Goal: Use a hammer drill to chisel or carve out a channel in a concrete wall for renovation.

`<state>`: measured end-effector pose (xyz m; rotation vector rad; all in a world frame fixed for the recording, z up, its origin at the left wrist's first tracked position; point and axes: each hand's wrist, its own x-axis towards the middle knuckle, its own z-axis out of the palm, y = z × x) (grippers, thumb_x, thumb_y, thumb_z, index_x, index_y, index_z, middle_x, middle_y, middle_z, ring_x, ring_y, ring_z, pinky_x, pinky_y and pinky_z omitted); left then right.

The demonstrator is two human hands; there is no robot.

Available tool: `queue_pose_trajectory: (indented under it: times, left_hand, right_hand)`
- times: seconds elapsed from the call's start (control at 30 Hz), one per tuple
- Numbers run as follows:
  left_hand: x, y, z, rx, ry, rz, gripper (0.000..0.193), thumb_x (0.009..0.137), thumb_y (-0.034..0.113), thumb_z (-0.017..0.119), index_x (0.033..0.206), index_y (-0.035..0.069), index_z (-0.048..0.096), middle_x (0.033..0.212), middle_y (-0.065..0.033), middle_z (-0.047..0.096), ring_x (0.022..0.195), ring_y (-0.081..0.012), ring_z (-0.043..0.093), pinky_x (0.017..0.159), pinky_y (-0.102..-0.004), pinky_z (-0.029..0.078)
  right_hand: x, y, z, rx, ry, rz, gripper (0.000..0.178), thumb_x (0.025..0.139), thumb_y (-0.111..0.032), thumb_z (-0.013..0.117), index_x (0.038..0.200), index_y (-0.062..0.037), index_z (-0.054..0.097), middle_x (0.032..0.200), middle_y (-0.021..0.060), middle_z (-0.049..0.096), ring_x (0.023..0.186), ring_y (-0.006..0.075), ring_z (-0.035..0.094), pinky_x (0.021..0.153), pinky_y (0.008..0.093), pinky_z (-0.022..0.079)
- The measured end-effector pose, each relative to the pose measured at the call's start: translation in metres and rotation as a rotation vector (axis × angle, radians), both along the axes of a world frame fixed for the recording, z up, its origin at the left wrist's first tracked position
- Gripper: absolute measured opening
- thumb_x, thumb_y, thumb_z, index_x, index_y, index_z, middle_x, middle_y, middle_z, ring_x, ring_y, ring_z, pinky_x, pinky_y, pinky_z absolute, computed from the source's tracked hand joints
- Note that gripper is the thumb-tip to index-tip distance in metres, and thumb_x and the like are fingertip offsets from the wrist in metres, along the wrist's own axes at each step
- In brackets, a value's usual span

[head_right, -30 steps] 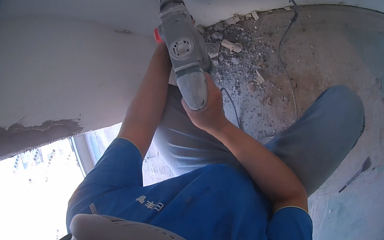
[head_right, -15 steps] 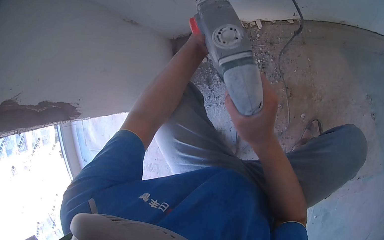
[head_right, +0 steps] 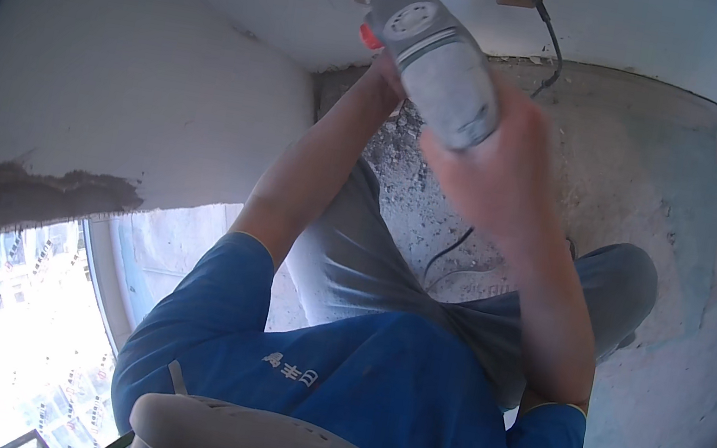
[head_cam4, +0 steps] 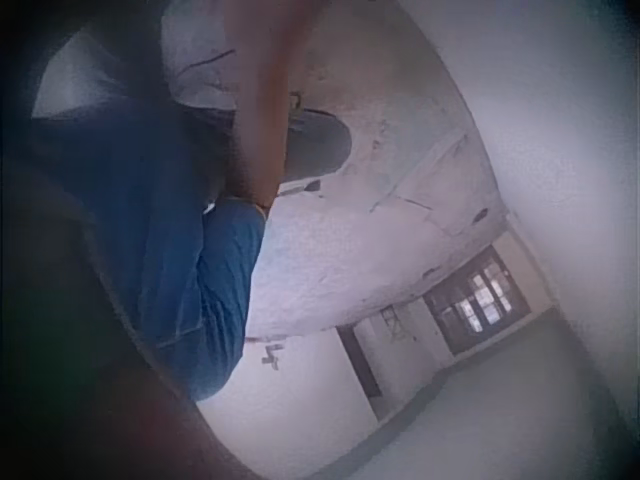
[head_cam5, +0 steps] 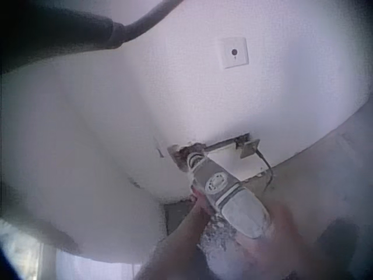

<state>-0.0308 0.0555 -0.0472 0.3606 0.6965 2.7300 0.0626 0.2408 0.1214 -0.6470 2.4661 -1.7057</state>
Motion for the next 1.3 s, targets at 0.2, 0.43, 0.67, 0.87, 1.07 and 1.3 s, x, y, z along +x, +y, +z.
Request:
queue_pose_trajectory:
  times: [0.2,0.43,0.67,0.87,1.07,1.3]
  left_hand:
    - [-0.006,0.0,-0.035,0.119,-0.226,-0.01,0.03,0.093,0.029,0.049,0.106,0.005,0.061,0.1,-0.0114,0.065,0.091,-0.0245,0.065,0.083,-0.0413,0.054]
    - [-0.037,-0.011,-0.046,0.171,-0.214,-0.072,0.024,0.09,0.028,0.054,0.103,0.008,0.062,0.096,-0.0094,0.067,0.083,-0.0223,0.066,0.073,-0.0397,0.056]
    - [-0.033,0.01,-0.04,-0.043,-0.137,0.085,0.03,0.092,0.031,0.051,0.107,0.007,0.06,0.101,-0.011,0.065,0.09,-0.0248,0.065,0.081,-0.0404,0.054]
    - [-0.014,0.012,-0.038,0.0,-0.162,0.059,0.024,0.088,0.021,0.061,0.107,0.007,0.061,0.1,-0.0095,0.066,0.089,-0.0224,0.066,0.079,-0.0366,0.055]
    - [-0.022,0.008,-0.04,0.176,-0.226,-0.006,0.034,0.092,0.021,0.054,0.119,0.001,0.053,0.102,-0.011,0.064,0.086,-0.0204,0.065,0.078,-0.0346,0.055]
    - [-0.053,0.006,-0.046,0.303,-0.04,-0.059,0.037,0.092,0.026,0.054,0.12,0.002,0.051,0.115,-0.0106,0.056,0.105,-0.02,0.056,0.091,-0.0345,0.047]
  right_hand:
    - [0.038,0.013,-0.03,-0.025,0.16,-0.019,0.039,0.061,-0.006,0.073,0.096,0.0014,0.058,0.082,0.0184,0.062,0.077,0.0343,0.065,0.069,0.0383,0.05]
    - [0.029,-0.009,-0.073,-0.036,0.144,-0.044,0.04,0.06,-0.006,0.073,0.096,0.0003,0.057,0.078,0.0159,0.061,0.073,0.0323,0.065,0.065,0.0371,0.05]
    - [0.012,0.027,-0.072,-0.119,0.159,-0.094,0.041,0.062,-0.007,0.074,0.099,0.0004,0.059,0.08,0.0125,0.064,0.074,0.0253,0.066,0.069,0.0335,0.05]
    - [0.041,0.036,-0.054,0.005,0.15,-0.057,0.049,0.062,-0.006,0.072,0.107,0.0032,0.054,0.094,0.0176,0.061,0.087,0.0312,0.063,0.078,0.0372,0.049]
    - [0.037,0.013,-0.034,0.276,0.363,0.059,0.064,0.06,-0.006,0.073,0.118,0.0074,0.047,0.101,0.0239,0.058,0.093,0.0354,0.062,0.084,0.0392,0.047]
    - [0.003,-0.007,-0.02,0.341,0.42,0.095,0.046,0.06,-0.006,0.073,0.1,0.0038,0.054,0.084,0.0198,0.06,0.078,0.0356,0.063,0.069,0.0386,0.049]
